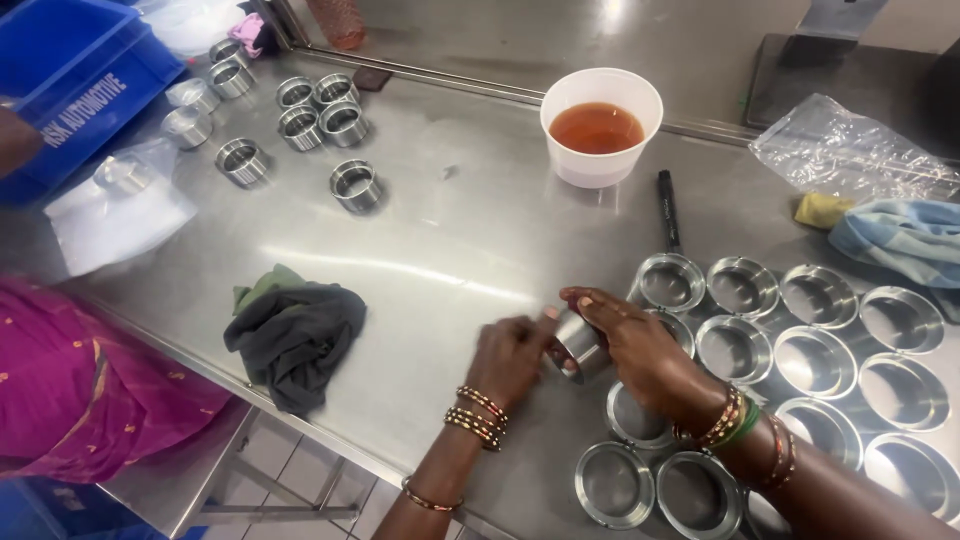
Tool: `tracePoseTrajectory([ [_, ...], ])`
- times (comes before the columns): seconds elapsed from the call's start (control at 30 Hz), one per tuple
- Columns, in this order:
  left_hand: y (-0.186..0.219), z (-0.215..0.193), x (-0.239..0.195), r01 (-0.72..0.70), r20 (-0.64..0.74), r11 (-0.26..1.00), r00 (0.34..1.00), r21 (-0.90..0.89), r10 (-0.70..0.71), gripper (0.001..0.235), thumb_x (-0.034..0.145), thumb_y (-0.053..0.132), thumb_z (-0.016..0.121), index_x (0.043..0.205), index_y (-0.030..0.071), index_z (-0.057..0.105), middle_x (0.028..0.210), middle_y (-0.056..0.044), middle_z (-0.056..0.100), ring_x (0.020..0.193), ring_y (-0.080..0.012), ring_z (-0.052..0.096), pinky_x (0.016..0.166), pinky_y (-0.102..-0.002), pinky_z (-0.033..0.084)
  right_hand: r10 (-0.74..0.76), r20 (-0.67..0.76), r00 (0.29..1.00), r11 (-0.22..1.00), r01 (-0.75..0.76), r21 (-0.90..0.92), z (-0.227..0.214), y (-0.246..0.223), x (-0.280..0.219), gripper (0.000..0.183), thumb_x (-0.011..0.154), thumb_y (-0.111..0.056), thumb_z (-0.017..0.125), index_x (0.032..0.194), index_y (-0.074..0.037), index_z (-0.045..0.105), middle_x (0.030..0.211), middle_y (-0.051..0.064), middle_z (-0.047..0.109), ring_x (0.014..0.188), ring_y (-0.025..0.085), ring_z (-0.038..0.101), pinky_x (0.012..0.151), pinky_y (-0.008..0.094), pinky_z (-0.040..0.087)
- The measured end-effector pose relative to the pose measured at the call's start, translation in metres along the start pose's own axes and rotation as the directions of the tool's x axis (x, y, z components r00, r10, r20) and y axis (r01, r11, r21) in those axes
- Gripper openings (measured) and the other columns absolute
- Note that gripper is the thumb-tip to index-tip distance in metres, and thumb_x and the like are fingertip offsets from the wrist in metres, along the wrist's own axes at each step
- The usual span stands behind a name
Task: Arranging, marking, and cleaning metal ring components on a metal workbench.
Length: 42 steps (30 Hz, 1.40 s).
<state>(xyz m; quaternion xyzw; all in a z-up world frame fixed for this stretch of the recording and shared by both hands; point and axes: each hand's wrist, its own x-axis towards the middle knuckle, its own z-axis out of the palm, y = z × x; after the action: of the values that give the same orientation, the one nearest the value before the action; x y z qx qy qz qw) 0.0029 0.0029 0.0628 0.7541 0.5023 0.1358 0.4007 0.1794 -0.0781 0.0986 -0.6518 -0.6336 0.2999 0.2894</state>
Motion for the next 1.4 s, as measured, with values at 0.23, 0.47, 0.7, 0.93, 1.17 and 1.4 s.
tracePoseTrajectory([
  [0.23, 0.01, 0.023, -0.021, -0.53, -0.265, 0.782, 0.846, -0.328, 0.463, 0.076, 0.087, 0.04, 0.08, 0.143, 0.001, 0.046, 0.123, -0.019, 0.066, 0.103, -0.0219, 0.071, 0.084, -0.032, 0.062, 0.339, 0.167, 0.926, 0.832, -0.378, 0.406, -0.026, -0.046, -0.012, 0.055, 0.097, -0.005, 0.036, 0.15, -0.015, 0.046, 0.153, -0.004, 0.047, 0.122, 0.018, 0.067, 0.099, 0.033, 0.055],
  [0.47, -0.028, -0.049, 0.061, -0.257, 0.058, 0.964, 0.966, 0.067, 0.254, 0.078, 0.07, 0.043, 0.087, 0.135, 0.011, 0.056, 0.125, -0.017, 0.07, 0.113, -0.0292, 0.068, 0.094, -0.04, 0.059, 0.432, -0.204, 0.878, 0.849, -0.321, 0.419, -0.074, 0.036, -0.044, 0.043, 0.105, -0.022, 0.041, 0.146, -0.015, 0.053, 0.124, 0.012, 0.068, 0.101, 0.02, 0.068, 0.083, 0.033, 0.059],
  [0.7, -0.009, -0.013, 0.105, -0.244, -0.179, 0.817, 0.905, 0.523, 0.385, 0.086, 0.07, 0.055, 0.083, 0.131, 0.0, 0.057, 0.127, -0.024, 0.061, 0.121, -0.0417, 0.055, 0.098, -0.053, 0.047, 0.604, -0.29, 0.742, 0.579, -0.158, 0.8, -0.124, 0.032, -0.088, 0.039, 0.106, -0.018, 0.041, 0.142, -0.007, 0.052, 0.128, 0.015, 0.063, 0.112, 0.02, 0.064, 0.097, 0.032, 0.054],
  [0.93, 0.113, 0.077, 0.002, -0.267, 0.374, 0.885, 0.92, 0.382, 0.116, 0.124, 0.07, 0.058, 0.086, 0.151, -0.011, 0.023, 0.144, -0.032, 0.04, 0.128, -0.0438, 0.049, 0.103, -0.045, 0.05, 0.565, -0.303, 0.767, 0.733, -0.298, 0.611, -0.111, 0.024, -0.079, 0.039, 0.105, -0.018, 0.042, 0.141, -0.007, 0.053, 0.133, 0.011, 0.063, 0.115, 0.02, 0.065, 0.098, 0.03, 0.054],
  [1.17, 0.1, 0.063, 0.003, -0.153, 0.276, 0.947, 0.958, 0.283, 0.073, 0.106, 0.07, 0.055, 0.084, 0.145, -0.001, 0.037, 0.14, -0.022, 0.048, 0.124, -0.0395, 0.056, 0.103, -0.048, 0.05, 0.545, -0.149, 0.825, 0.664, -0.316, 0.678, -0.085, 0.036, -0.065, 0.042, 0.103, -0.016, 0.045, 0.144, -0.008, 0.05, 0.134, 0.014, 0.063, 0.118, 0.021, 0.064, 0.096, 0.031, 0.054],
  [1.4, 0.053, 0.051, 0.019, -0.186, 0.196, 0.978, 0.96, -0.089, 0.201, 0.084, 0.072, 0.047, 0.082, 0.137, 0.0, 0.056, 0.132, -0.018, 0.068, 0.125, -0.0337, 0.068, 0.109, -0.039, 0.054, 0.507, -0.147, 0.849, 0.723, -0.326, 0.609, -0.061, 0.07, -0.054, 0.045, 0.101, -0.013, 0.043, 0.146, -0.009, 0.048, 0.136, 0.017, 0.062, 0.119, 0.024, 0.064, 0.097, 0.032, 0.055],
])
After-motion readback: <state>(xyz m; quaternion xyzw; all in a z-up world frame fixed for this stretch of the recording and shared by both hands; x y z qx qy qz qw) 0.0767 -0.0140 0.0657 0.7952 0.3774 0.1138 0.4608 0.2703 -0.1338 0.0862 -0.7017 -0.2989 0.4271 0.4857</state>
